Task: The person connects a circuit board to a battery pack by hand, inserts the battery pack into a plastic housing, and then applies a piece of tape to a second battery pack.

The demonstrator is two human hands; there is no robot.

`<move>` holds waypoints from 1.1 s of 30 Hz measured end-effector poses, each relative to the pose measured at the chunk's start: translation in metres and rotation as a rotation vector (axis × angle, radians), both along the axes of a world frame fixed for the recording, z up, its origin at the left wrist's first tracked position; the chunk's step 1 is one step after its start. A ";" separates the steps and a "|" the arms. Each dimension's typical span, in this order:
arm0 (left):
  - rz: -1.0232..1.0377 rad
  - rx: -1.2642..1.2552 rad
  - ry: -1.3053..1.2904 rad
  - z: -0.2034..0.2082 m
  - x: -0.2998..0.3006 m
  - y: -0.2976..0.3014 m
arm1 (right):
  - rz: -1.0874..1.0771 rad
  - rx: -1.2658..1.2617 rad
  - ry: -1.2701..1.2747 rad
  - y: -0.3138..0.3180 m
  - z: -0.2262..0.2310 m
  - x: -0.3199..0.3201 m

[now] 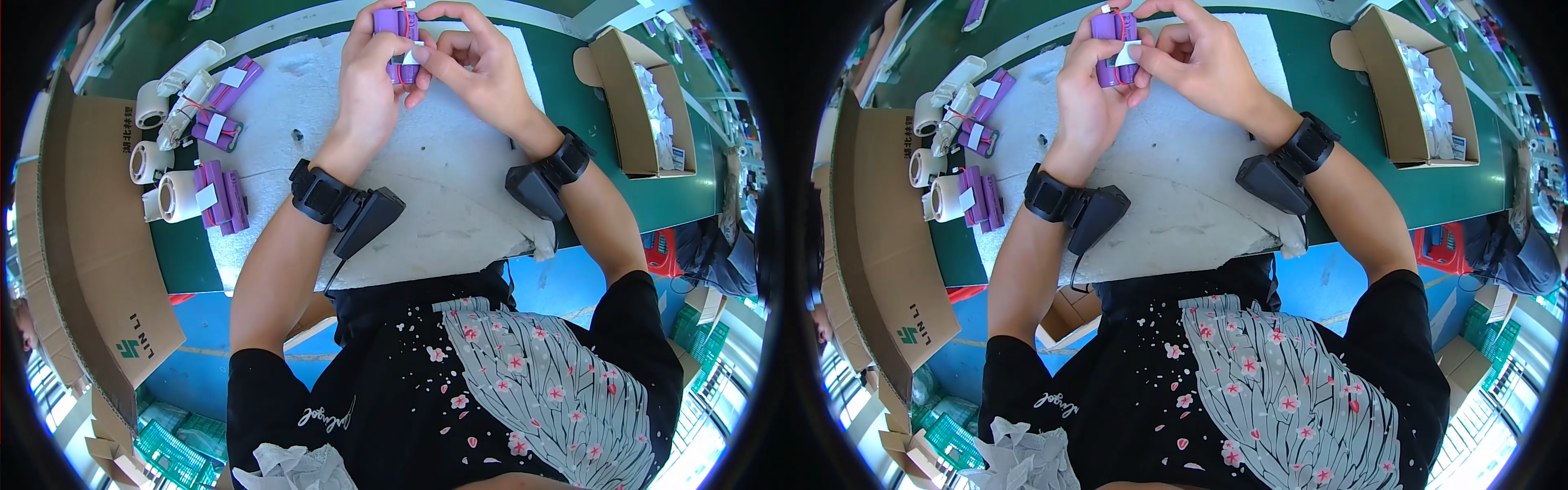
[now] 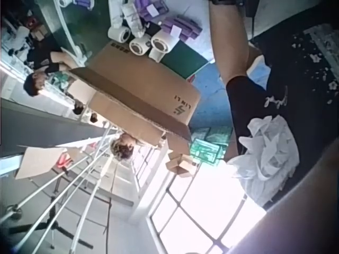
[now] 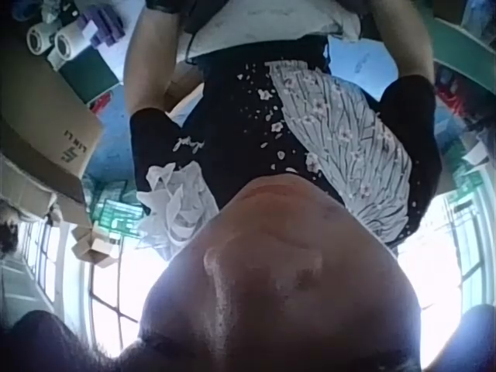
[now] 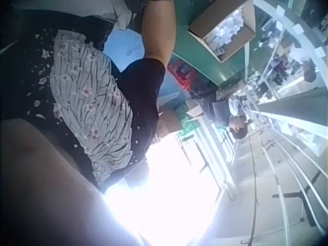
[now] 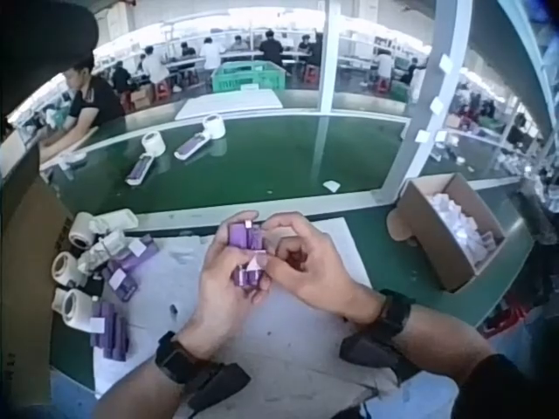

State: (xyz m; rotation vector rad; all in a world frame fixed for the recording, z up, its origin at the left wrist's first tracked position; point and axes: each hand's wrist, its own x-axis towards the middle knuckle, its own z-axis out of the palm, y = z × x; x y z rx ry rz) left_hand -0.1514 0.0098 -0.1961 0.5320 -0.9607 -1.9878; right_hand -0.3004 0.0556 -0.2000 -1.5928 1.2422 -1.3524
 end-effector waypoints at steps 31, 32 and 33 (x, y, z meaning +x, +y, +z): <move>-0.034 -0.021 0.030 -0.004 0.001 -0.001 | 0.037 0.043 -0.136 -0.001 0.002 0.003; -0.041 -0.031 0.036 -0.004 0.001 -0.002 | 0.038 0.040 -0.131 -0.001 0.002 0.002; -0.048 -0.042 0.041 -0.005 0.000 -0.002 | 0.040 0.037 -0.126 -0.001 0.002 0.002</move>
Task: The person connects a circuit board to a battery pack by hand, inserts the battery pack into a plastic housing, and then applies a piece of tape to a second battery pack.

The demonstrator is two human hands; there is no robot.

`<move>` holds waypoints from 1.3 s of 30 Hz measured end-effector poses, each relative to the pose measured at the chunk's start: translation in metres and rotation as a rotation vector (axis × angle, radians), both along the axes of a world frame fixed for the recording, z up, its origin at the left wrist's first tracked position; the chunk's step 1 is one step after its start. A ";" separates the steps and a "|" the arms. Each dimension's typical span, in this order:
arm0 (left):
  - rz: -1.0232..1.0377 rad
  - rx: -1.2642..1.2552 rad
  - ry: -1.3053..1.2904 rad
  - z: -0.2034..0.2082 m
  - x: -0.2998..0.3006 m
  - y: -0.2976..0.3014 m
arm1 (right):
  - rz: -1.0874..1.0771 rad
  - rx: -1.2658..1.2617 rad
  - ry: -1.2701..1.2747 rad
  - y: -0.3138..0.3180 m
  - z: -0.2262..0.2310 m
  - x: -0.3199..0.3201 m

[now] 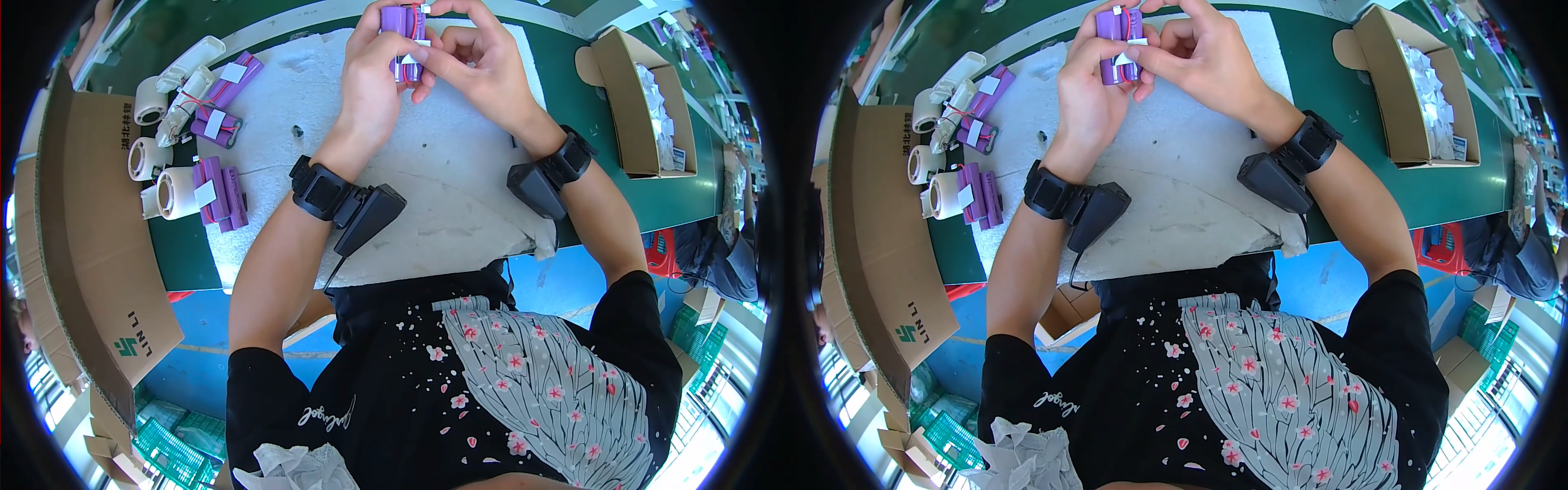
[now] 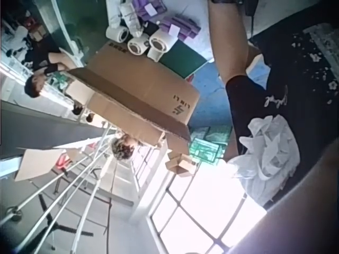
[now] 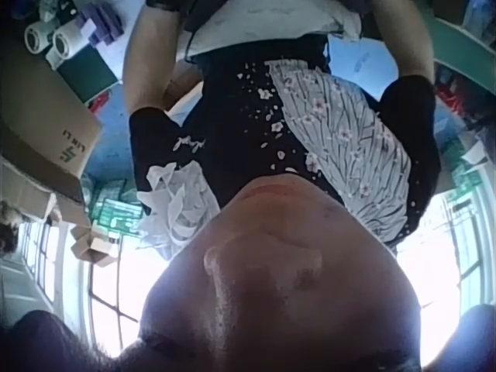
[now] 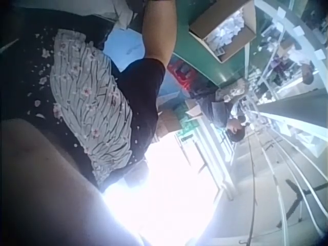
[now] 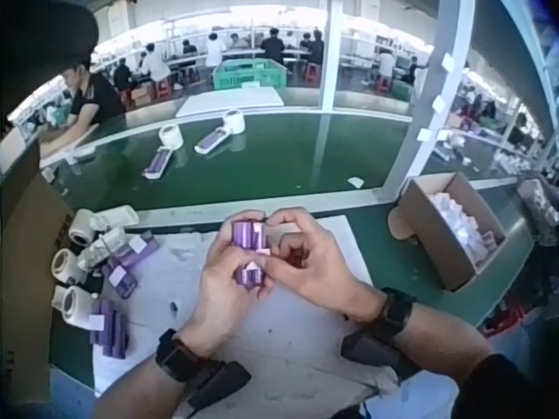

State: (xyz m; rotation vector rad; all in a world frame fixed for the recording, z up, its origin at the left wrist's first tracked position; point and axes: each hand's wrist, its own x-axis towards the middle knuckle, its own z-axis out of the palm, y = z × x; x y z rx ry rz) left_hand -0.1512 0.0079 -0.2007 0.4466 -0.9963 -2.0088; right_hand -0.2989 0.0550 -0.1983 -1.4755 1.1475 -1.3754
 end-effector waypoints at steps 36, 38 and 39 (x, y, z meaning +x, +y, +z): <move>-0.055 -0.150 -0.002 0.003 0.003 0.001 | 0.141 -0.248 -0.150 -0.007 -0.005 0.000; -0.057 -0.142 0.009 0.002 0.004 0.001 | 0.037 -0.031 -0.150 -0.008 -0.005 0.001; -0.067 -0.135 0.024 0.002 0.002 0.001 | 0.136 -0.248 -0.147 -0.018 -0.013 -0.004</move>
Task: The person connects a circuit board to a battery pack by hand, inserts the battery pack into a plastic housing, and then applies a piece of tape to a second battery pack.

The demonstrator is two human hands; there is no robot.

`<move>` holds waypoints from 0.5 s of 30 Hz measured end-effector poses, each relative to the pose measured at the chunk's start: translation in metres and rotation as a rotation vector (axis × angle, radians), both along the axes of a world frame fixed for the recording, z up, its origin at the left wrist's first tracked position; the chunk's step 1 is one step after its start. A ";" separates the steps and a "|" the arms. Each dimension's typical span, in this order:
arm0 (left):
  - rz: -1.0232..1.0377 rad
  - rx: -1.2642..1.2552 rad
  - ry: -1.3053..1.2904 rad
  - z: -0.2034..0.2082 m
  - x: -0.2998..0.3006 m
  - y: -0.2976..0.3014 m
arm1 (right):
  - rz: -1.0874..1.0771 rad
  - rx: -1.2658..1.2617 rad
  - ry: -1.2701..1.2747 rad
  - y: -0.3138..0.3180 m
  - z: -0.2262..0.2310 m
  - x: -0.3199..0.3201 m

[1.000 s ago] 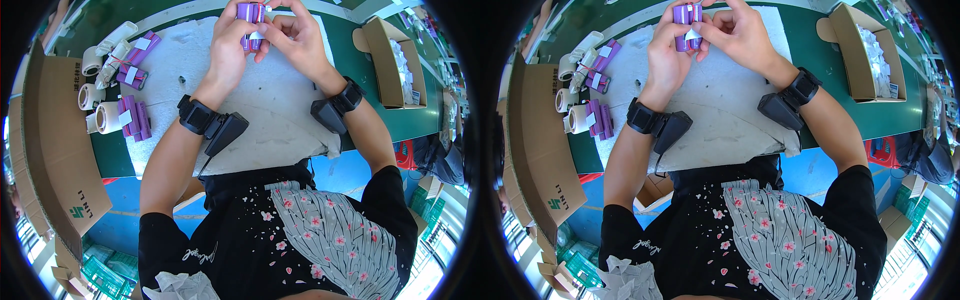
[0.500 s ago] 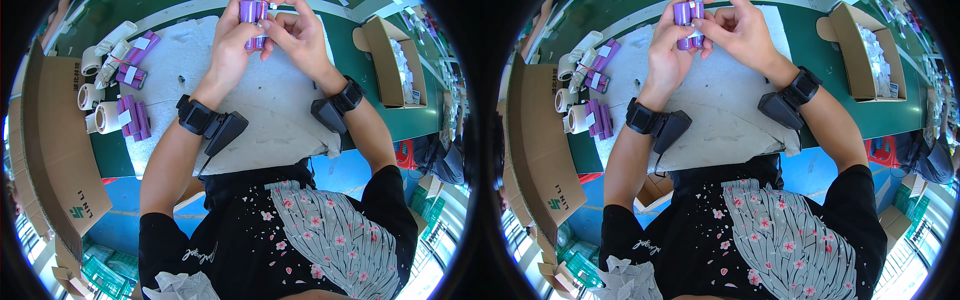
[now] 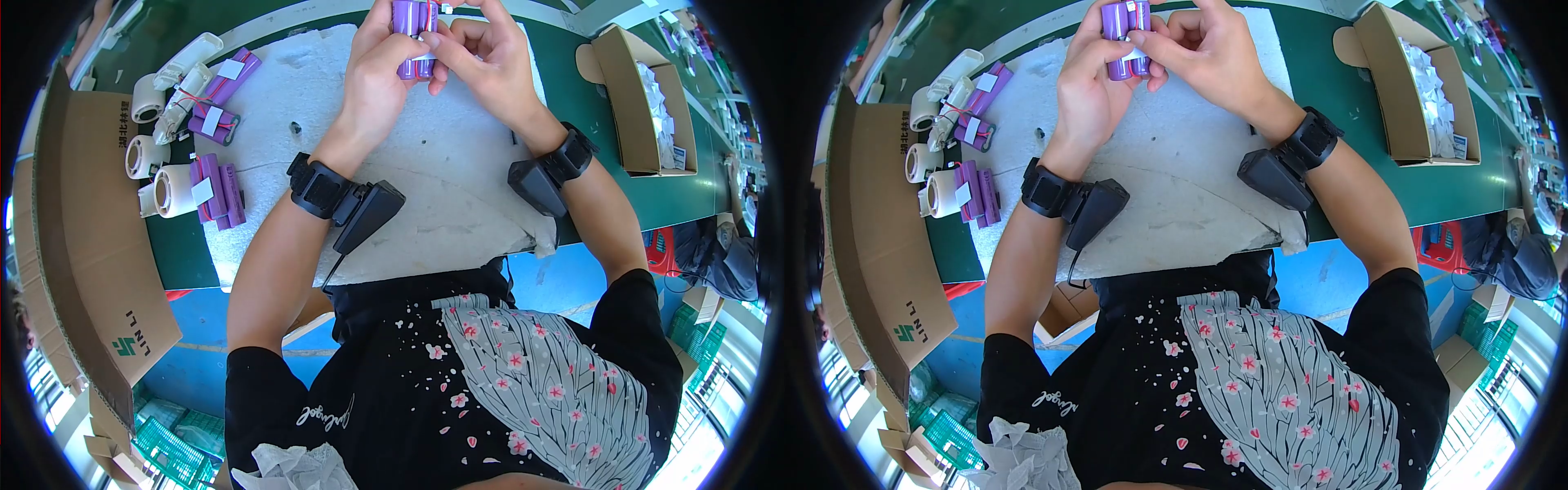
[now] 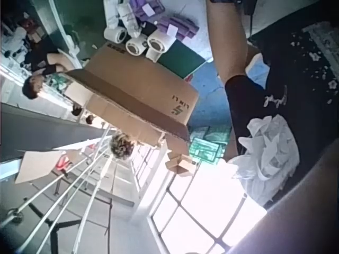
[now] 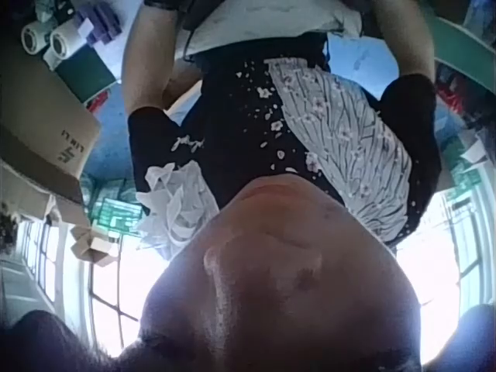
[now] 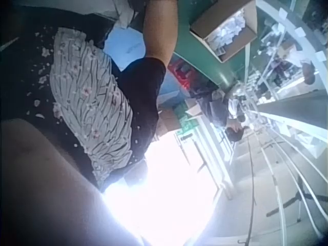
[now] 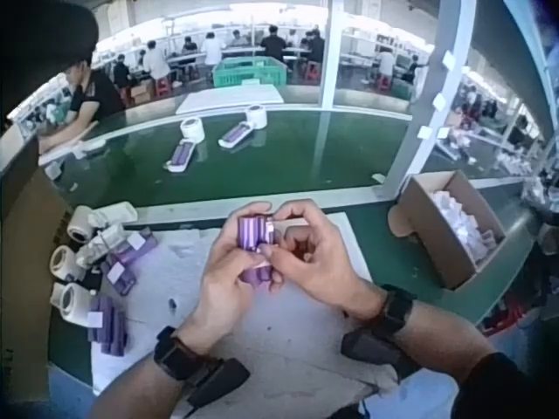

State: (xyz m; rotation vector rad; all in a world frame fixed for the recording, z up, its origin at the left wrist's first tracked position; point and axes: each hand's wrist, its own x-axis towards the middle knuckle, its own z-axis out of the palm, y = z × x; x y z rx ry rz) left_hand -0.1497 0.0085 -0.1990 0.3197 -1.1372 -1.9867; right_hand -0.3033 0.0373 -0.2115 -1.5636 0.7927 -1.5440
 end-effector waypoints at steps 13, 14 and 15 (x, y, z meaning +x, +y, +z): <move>-0.002 -0.007 0.019 -0.004 0.000 -0.002 | -0.105 0.224 0.040 0.016 0.015 0.005; -0.003 -0.007 0.019 -0.004 0.000 -0.002 | -0.110 0.226 0.050 0.016 0.015 0.005; 0.008 -0.008 0.006 -0.003 0.000 -0.003 | -0.110 0.226 0.050 0.016 0.015 0.005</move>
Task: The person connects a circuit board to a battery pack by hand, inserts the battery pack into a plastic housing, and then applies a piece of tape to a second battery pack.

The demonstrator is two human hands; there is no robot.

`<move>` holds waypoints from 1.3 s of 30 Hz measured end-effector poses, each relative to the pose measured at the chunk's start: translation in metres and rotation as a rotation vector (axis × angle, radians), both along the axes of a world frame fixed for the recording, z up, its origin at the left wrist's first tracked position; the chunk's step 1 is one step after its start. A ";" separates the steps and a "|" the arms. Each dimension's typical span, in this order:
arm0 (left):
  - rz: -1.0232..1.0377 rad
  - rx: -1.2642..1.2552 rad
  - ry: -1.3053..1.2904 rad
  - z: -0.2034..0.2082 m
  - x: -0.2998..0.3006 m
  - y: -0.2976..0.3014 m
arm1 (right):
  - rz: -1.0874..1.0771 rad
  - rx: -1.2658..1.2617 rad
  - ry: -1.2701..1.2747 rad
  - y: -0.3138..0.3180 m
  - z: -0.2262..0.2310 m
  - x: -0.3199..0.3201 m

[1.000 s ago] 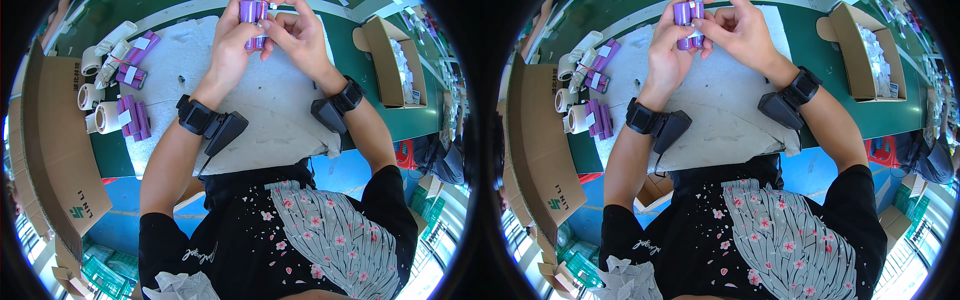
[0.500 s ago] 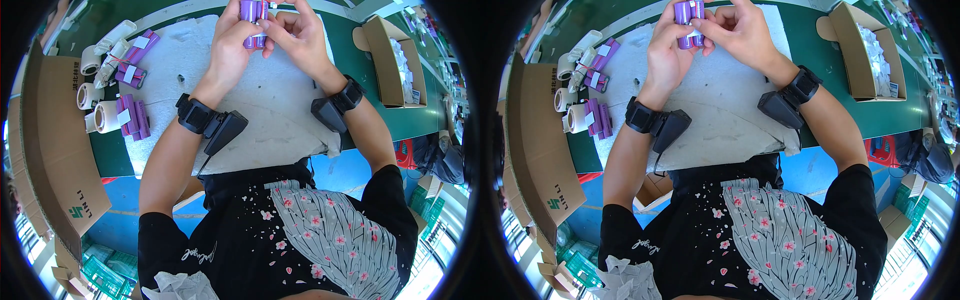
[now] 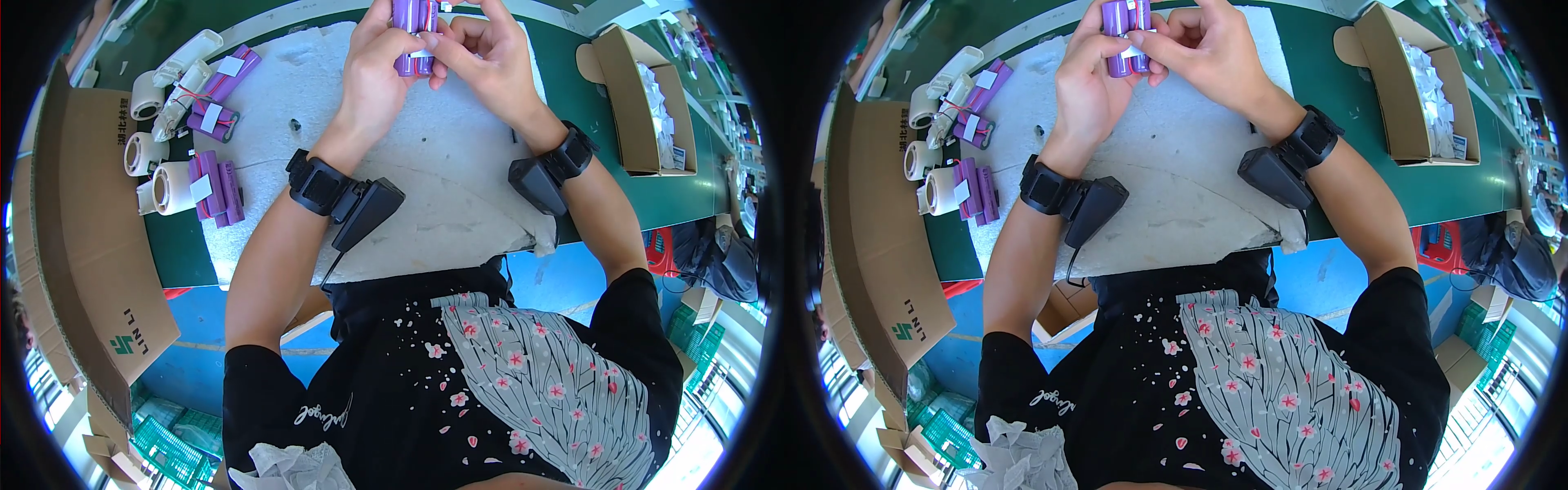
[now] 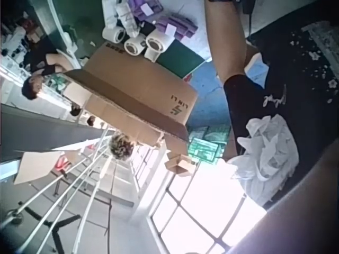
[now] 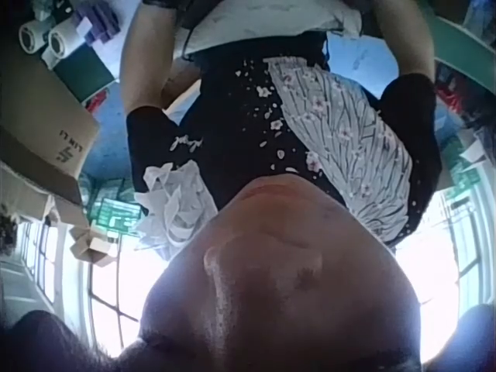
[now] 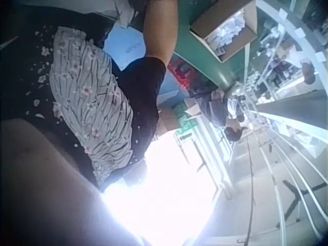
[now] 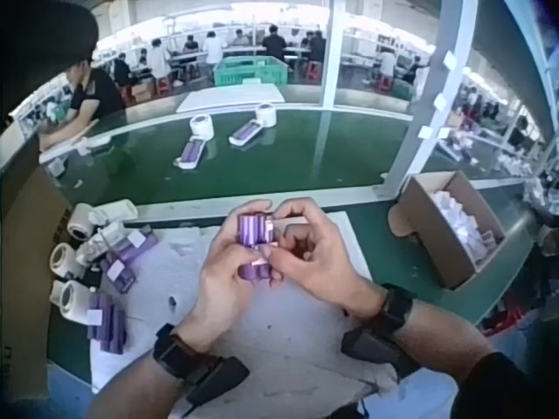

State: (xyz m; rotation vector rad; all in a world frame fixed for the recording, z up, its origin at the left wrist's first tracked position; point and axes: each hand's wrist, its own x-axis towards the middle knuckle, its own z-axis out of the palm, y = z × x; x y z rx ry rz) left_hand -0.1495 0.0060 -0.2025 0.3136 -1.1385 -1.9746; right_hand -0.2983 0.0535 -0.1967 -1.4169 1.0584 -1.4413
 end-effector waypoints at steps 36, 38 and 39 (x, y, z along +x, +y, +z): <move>0.122 -0.145 -0.027 -0.008 -0.009 -0.004 | 0.173 -0.757 -0.022 -0.034 -0.042 -0.014; 0.172 -0.228 -0.086 -0.008 -0.010 -0.004 | 0.140 -0.719 0.053 -0.031 -0.043 -0.018; 0.171 -0.228 -0.085 -0.009 -0.011 -0.004 | 0.123 -0.699 0.091 -0.030 -0.044 -0.020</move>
